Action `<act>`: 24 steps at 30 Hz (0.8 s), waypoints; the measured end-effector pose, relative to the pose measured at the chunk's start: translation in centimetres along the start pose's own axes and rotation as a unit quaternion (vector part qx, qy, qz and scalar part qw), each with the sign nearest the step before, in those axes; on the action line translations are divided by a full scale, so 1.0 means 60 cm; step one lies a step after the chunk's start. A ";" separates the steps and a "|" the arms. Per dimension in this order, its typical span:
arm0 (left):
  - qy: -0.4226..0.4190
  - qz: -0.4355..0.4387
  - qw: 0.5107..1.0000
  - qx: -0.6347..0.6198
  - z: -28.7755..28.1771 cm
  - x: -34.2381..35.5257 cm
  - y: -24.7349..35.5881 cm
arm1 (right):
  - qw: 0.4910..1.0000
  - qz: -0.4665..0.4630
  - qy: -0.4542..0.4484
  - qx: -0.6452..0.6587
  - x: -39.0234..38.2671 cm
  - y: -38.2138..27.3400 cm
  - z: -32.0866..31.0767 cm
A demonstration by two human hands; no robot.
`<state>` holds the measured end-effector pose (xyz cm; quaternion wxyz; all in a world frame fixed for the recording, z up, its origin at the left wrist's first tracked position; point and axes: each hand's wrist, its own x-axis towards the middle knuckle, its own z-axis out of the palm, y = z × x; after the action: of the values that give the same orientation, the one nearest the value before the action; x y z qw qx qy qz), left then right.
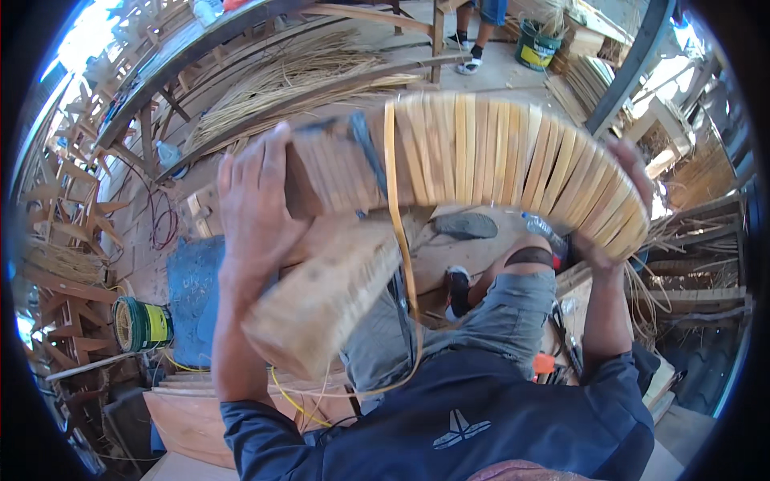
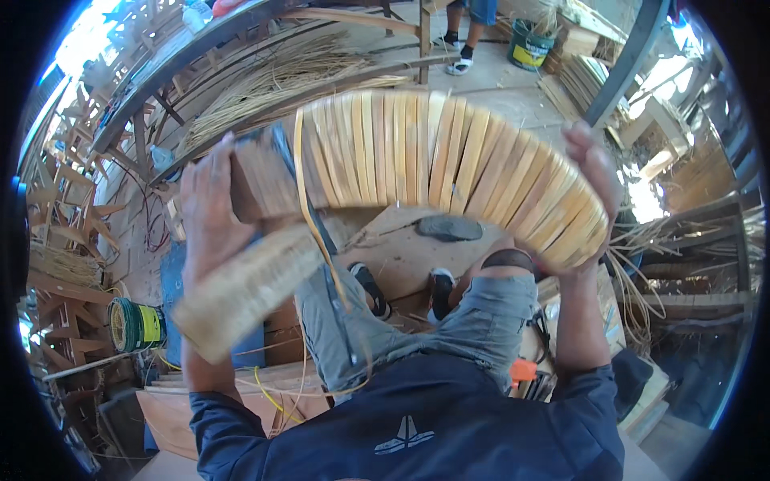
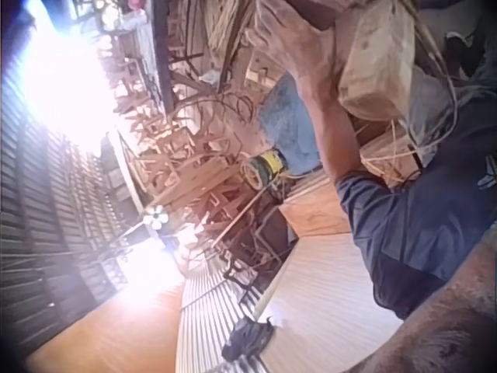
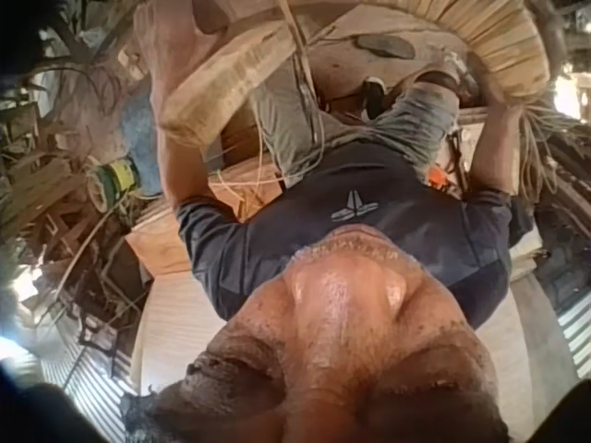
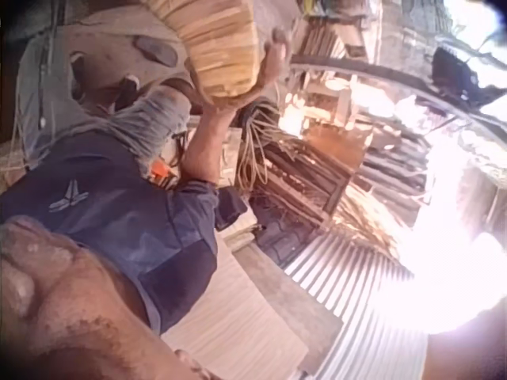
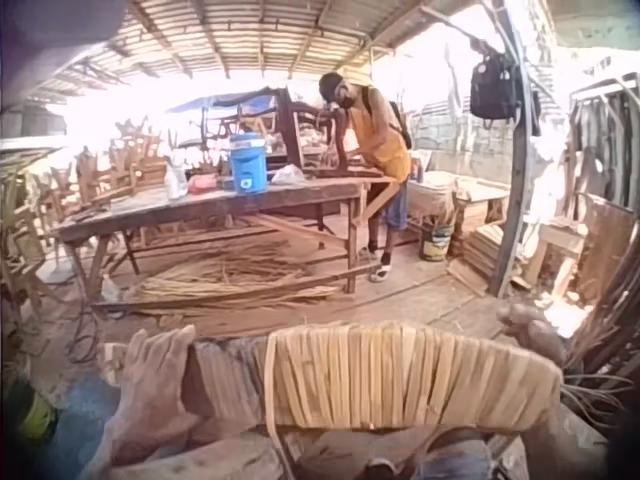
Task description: Weaving bamboo strips onto a wooden frame and securing them using an air stapler and a hammer.
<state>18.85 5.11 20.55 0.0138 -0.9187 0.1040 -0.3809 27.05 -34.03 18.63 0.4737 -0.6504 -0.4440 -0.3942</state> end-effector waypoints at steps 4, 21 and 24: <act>-0.035 -0.035 0.998 0.033 -0.034 0.077 -0.105 | 0.989 -0.003 -0.003 -0.150 0.114 0.020 0.070; 0.109 -0.168 0.960 -0.195 0.045 0.196 -0.222 | 0.989 0.134 -0.048 -0.051 0.436 0.223 0.209; 0.057 -0.119 0.929 -0.345 -0.032 0.115 -0.151 | 0.987 0.125 -0.064 -0.078 0.474 0.238 0.227</act>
<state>23.86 12.68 27.67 -0.3550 -0.8492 0.1199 -0.3721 50.26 -17.27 38.14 0.4380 -0.7597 -0.3559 -0.3230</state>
